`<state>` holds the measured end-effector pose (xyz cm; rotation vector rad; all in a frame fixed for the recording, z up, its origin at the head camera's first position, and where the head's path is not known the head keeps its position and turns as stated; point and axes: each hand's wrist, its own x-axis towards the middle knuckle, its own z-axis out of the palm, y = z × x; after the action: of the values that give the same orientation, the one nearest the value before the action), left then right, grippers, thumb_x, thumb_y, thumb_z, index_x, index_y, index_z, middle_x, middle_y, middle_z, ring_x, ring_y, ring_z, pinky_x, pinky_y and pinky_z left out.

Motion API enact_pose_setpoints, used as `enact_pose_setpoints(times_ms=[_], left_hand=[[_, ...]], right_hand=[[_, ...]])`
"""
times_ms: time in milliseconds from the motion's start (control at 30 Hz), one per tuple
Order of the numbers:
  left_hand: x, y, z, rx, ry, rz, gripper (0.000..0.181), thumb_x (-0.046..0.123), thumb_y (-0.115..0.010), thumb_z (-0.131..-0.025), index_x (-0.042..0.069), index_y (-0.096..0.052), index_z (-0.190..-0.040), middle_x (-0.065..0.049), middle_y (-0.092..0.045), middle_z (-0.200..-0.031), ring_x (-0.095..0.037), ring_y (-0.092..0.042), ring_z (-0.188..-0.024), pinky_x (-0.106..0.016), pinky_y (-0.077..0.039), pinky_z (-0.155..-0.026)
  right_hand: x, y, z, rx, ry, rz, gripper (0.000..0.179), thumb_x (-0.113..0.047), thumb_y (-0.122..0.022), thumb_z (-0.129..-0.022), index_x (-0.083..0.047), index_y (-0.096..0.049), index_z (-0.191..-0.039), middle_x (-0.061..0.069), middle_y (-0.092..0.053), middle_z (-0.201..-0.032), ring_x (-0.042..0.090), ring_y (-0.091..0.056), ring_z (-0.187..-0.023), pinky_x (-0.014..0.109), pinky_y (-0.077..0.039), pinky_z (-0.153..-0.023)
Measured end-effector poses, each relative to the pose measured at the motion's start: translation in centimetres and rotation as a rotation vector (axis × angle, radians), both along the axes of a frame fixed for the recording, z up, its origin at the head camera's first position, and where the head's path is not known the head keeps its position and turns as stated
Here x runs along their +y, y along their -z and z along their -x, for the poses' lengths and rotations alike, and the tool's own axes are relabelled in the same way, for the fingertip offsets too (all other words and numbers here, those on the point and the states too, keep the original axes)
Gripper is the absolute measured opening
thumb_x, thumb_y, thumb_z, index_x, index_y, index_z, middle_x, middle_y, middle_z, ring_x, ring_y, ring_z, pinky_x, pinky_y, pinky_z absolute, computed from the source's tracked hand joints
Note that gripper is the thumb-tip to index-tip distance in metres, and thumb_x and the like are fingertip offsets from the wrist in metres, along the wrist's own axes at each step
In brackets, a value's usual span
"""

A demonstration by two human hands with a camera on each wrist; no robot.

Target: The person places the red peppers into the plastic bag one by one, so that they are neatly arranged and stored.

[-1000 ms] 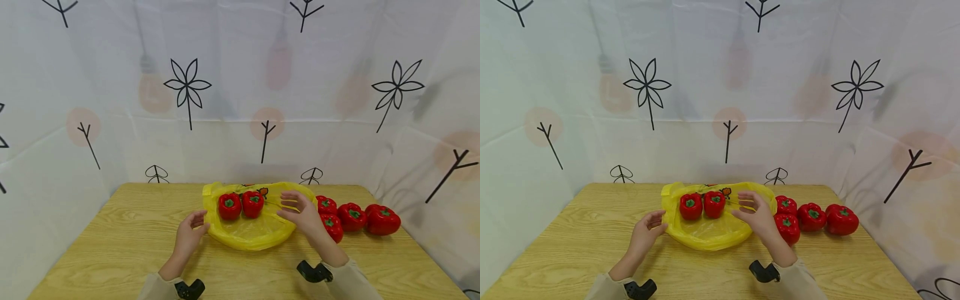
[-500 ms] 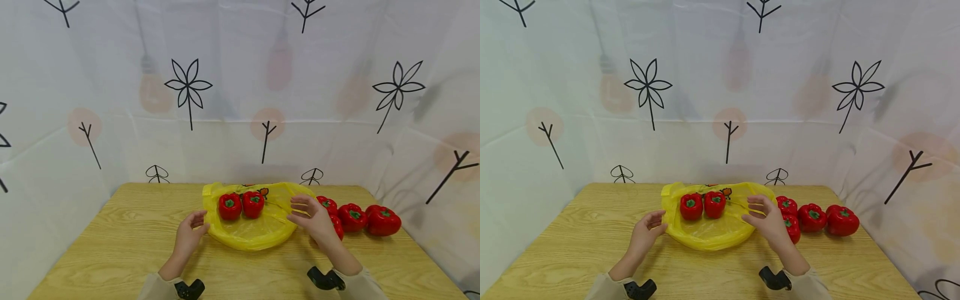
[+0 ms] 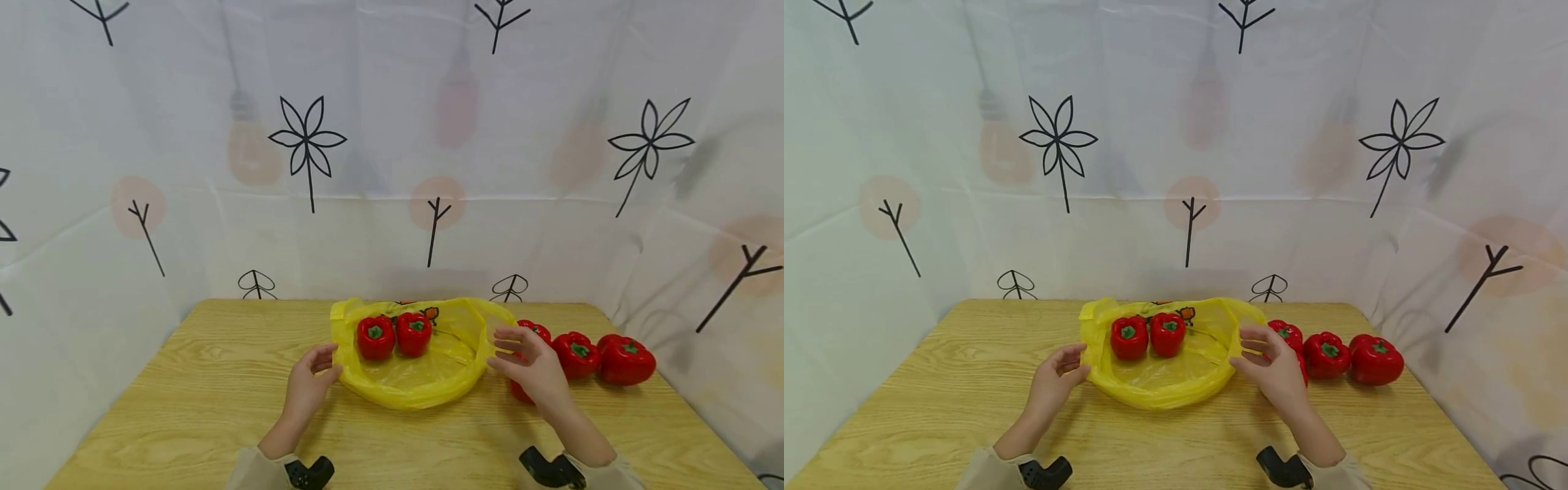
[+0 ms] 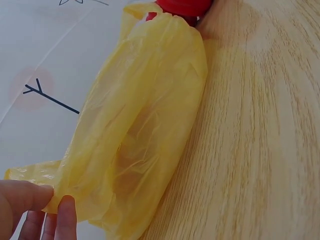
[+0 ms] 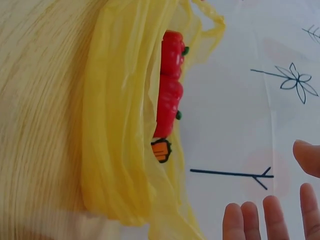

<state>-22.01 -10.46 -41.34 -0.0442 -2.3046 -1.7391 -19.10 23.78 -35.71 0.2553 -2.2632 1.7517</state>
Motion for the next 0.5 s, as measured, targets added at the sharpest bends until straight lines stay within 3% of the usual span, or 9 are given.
enact_pose_setpoints(times_ms=[133,367,500], left_hand=[[0.0,0.0,0.0,0.007,0.003,0.001,0.033,0.002,-0.068,-0.083,0.001,-0.062,-0.116,-0.014,-0.060,-0.109,-0.029,-0.058,-0.098,-0.034,-0.052,-0.079],[0.0,-0.1,-0.1,0.012,0.004,-0.001,0.033,0.002,-0.068,-0.083,0.000,-0.062,-0.116,-0.014,-0.060,-0.108,-0.029,-0.058,-0.098,-0.032,-0.052,-0.077],[0.0,-0.1,-0.1,0.011,0.007,-0.001,0.033,0.003,-0.068,-0.083,0.001,-0.062,-0.116,-0.014,-0.060,-0.109,-0.029,-0.057,-0.099,-0.034,-0.052,-0.080]], right_hand=[[0.7,0.2,-0.4,0.006,0.024,-0.012,0.047,-0.007,-0.073,-0.080,0.005,-0.050,-0.120,-0.007,-0.057,-0.109,0.010,-0.057,-0.100,0.017,-0.049,-0.078],[1.9,0.2,-0.9,0.009,0.060,0.003,0.046,-0.008,-0.072,-0.081,0.005,-0.050,-0.119,-0.004,-0.059,-0.111,0.009,-0.056,-0.099,0.015,-0.049,-0.077],[2.6,0.2,-1.1,0.013,0.093,-0.003,0.045,-0.010,-0.072,-0.082,0.002,-0.051,-0.120,-0.011,-0.059,-0.107,0.004,-0.055,-0.097,0.013,-0.048,-0.077]])
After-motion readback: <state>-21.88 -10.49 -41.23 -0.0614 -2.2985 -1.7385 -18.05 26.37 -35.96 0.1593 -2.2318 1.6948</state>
